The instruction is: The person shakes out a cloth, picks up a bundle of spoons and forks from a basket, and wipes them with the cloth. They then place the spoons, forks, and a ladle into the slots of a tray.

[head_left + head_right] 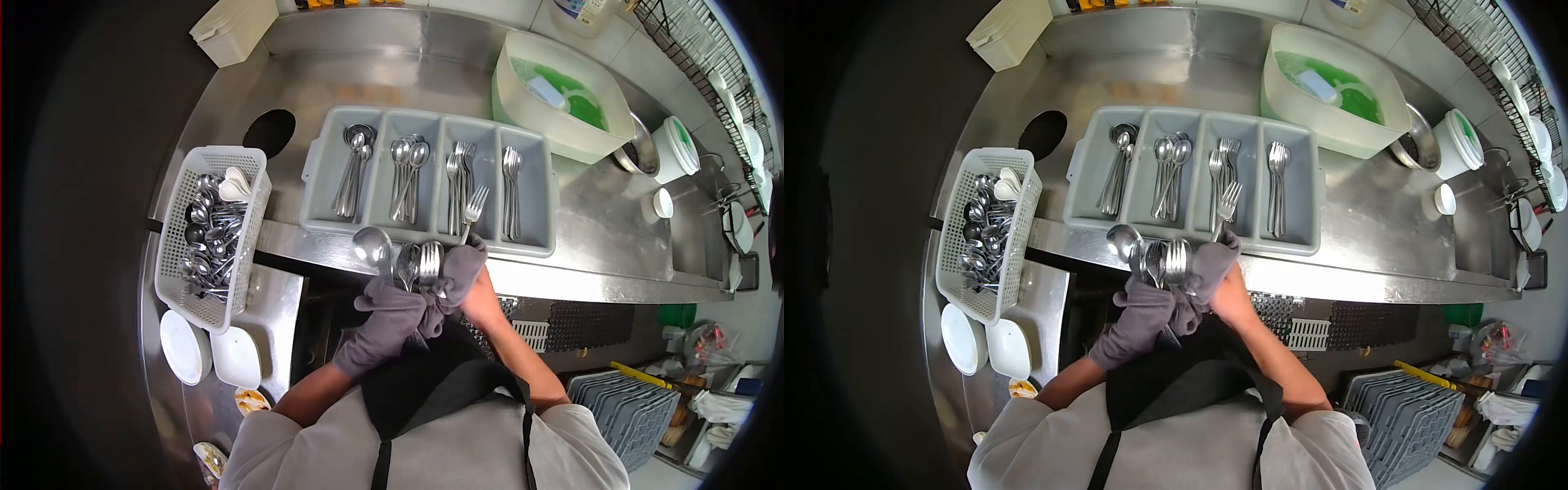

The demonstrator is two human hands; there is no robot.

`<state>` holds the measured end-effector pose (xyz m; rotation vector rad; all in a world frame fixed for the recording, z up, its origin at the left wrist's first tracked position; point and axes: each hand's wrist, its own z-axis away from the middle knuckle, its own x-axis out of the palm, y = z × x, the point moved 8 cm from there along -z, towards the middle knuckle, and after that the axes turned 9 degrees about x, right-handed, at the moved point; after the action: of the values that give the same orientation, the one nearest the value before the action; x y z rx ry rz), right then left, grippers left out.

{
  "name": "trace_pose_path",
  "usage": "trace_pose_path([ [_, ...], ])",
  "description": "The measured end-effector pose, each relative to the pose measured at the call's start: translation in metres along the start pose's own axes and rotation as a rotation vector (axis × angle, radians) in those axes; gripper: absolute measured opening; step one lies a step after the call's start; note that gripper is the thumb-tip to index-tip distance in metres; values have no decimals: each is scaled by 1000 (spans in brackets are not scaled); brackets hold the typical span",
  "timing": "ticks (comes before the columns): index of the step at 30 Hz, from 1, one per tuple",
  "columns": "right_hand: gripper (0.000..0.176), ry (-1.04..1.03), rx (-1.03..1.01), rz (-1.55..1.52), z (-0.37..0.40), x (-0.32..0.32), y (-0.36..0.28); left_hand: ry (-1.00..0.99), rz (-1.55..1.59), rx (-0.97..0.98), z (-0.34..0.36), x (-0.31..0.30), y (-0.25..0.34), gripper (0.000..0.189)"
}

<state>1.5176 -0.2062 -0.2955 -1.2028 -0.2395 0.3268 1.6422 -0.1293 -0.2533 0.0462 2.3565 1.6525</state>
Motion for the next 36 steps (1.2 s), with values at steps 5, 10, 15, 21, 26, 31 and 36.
trace_pose_path([
  [5,47,-119,269,-49,-3,-15,20,79,-520,218,6,-9,4,9],
  [10,42,-163,338,-361,-7,-20,12,357,895,-468,6,4,-26,10],
  [15,28,-24,209,-392,-9,-62,-4,222,120,-41,4,-21,-2,11],
  [21,16,-125,36,-647,-12,-63,0,8,-285,182,-18,2,9,11],
  [26,25,108,73,-457,11,-43,6,-157,-151,155,-33,23,14,11],
  [31,19,98,169,-766,4,-47,17,-185,-230,156,-32,34,8,13],
  [36,9,257,-272,-176,8,-51,-19,-171,-300,116,-20,42,-21,13],
])
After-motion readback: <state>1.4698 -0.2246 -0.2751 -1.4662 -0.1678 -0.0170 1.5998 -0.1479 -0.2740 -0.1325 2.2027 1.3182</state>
